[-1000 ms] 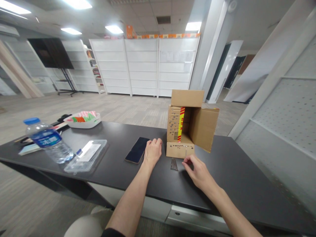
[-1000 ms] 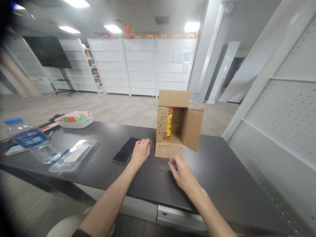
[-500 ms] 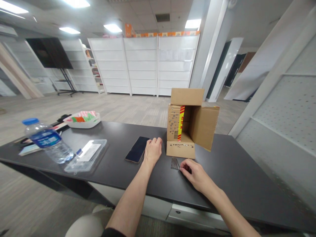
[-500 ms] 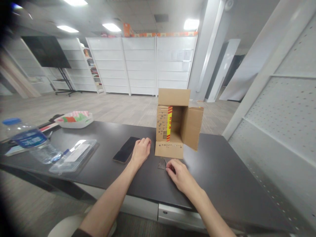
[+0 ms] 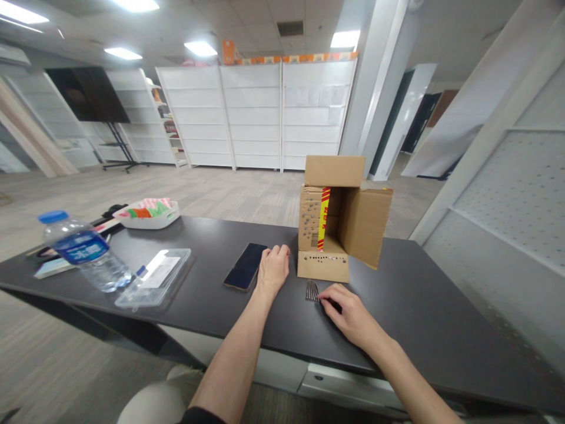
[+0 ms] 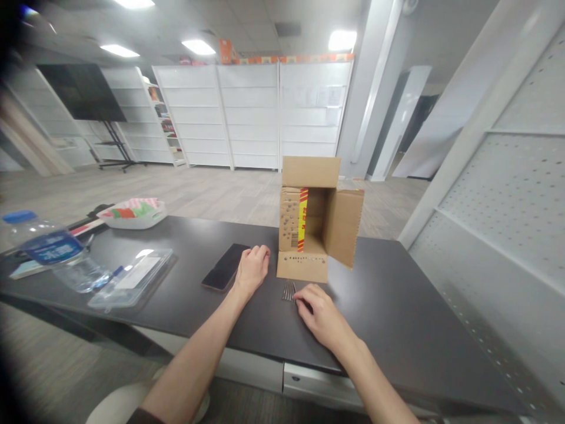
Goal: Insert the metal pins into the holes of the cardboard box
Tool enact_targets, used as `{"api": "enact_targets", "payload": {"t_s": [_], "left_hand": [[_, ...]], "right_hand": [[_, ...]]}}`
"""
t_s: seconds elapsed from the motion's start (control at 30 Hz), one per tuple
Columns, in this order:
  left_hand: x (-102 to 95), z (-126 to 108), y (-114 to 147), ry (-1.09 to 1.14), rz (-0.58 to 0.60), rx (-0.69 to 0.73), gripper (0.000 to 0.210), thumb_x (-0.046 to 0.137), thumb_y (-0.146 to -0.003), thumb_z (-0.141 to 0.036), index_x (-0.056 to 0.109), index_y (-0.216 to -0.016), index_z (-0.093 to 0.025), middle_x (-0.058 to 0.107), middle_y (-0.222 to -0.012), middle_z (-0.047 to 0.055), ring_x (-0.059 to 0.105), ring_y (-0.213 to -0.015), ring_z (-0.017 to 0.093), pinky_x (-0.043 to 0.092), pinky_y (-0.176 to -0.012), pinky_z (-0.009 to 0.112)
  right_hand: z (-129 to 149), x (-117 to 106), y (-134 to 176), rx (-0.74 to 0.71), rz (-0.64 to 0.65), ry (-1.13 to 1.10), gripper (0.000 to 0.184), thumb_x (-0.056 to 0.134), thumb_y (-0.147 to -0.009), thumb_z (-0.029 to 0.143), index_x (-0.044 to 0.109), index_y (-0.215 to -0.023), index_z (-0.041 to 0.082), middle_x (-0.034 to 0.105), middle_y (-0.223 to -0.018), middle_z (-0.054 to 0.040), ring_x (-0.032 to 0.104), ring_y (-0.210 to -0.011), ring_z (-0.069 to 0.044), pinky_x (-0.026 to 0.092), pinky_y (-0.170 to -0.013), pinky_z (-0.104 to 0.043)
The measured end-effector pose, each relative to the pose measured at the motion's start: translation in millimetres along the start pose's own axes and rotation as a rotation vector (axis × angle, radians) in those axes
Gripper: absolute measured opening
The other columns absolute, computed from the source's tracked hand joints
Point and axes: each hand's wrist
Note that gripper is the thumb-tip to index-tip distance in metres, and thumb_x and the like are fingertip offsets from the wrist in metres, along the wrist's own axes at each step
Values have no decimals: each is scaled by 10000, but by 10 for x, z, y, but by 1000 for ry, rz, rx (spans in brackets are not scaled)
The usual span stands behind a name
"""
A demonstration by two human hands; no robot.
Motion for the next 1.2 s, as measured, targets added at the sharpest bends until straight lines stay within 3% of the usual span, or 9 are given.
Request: {"api": "enact_targets", "payload": {"t_s": [0.3,1.2], "left_hand": [[-25,-10,-1,-7,12,-3,178,416,-954,-165,580,-988,-228,650,-940,41,608,-922,183,396,-909,342],[-10,2,1,1,-3,-1,175,417,-955,-169,580,-984,-228,646,-932,42,608,-915,182,398,-909,341]], "right_hand": [[-2,4,6,34,20,35,127,485,-930,147,581,-878,212,606,-857,-36,585,-813,-197,480,-749,-331],[1,9,5,-9,-8,46,142,467,-907,116,565,-903,218,622,-885,-48,582,-848,-209,482,-770,-346]]}}
Point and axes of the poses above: each hand's wrist, its own y-axis away from the middle knuckle, its own x-axis out of the palm, z = x × y
